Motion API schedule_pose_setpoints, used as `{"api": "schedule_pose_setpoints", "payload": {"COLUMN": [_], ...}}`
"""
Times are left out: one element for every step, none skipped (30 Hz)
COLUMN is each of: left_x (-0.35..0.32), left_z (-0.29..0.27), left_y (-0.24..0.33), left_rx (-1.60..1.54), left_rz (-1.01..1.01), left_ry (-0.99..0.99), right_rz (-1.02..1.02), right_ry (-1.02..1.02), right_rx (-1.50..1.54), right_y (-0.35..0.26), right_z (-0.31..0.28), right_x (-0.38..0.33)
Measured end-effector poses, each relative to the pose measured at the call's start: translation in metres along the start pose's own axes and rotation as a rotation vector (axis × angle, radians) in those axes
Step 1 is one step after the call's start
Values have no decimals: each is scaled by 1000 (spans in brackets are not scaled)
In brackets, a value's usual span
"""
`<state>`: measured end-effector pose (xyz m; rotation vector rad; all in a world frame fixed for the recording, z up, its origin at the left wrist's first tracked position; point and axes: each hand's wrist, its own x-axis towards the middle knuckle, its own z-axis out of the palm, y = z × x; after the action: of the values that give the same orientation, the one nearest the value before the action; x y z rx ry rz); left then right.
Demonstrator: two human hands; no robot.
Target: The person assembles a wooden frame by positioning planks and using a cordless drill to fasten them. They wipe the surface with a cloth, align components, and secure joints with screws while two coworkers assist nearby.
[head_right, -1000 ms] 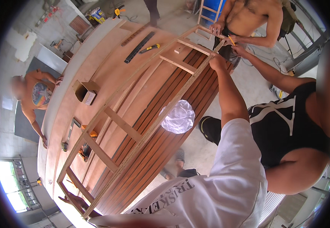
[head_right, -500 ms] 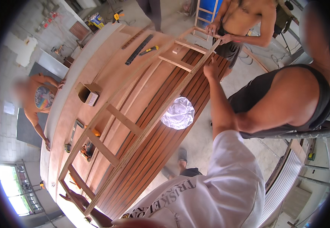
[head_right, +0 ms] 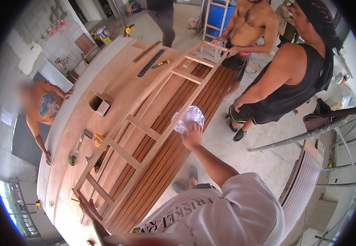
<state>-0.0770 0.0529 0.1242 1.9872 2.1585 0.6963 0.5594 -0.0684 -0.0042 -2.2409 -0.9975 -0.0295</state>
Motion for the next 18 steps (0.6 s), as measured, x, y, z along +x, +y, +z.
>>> {"api": "schedule_pose_setpoints", "payload": {"left_x": [-2, -5, -7, -7, -6, -3, -3, -3, -4, -7, -12, -17, -21, -26, -29, -33, -34, -37], "left_z": [8, 17, 25, 32, 40, 49, 55, 60, 64, 67, 69, 70, 70, 69, 70, 69, 69, 68], "left_y": [-4, -9, -15, -22, -28, -33, -39, -43, -46, -48, -50, -51, -52, -53, -54, -57, -59, -63], "left_rx": [16, 10, -20, 19, -132, -313, -432, -698, -919, -1199, -896, -652, -385, -405, -326, -326, -327, -339], "left_rz": [84, 155, 251, 297, 193, 176, 22, -40, -209, -369, -260, -143, -13, 0, 22, 22, 19, 10], "left_ry": [-27, -35, -36, -33, -93, -100, -134, -143, -168, -166, -174, -163, -145, -120, -116, -106, -98, -86], "right_rz": [-21, -4, 48, 63, 112, 162, 152, 140, 148, 125, 125, 142, 123, 122, 139, 133, 111, 107], "right_ry": [32, 30, -4, 11, -4, -19, 7, 31, 40, 59, 66, 39, 62, 55, 33, 44, 61, 60], "right_rx": [-6, -10, -18, -19, -26, -34, -54, -76, -113, -123, -146, -168, -169, -173, -176, -174, -170, -168], "right_y": [-2, -4, -7, -10, -13, -17, -20, -22, -24, -25, -26, -27, -27, -26, -25, -24, -23, -23], "right_z": [1, 2, 5, 7, 9, 12, 15, 17, 19, 20, 22, 23, 23, 24, 24, 24, 24, 25], "right_x": [1, 3, 4, 5, 6, 6, 6, 5, 3, 2, 1, 1, 0, 1, 0, 0, 0, -1]}}
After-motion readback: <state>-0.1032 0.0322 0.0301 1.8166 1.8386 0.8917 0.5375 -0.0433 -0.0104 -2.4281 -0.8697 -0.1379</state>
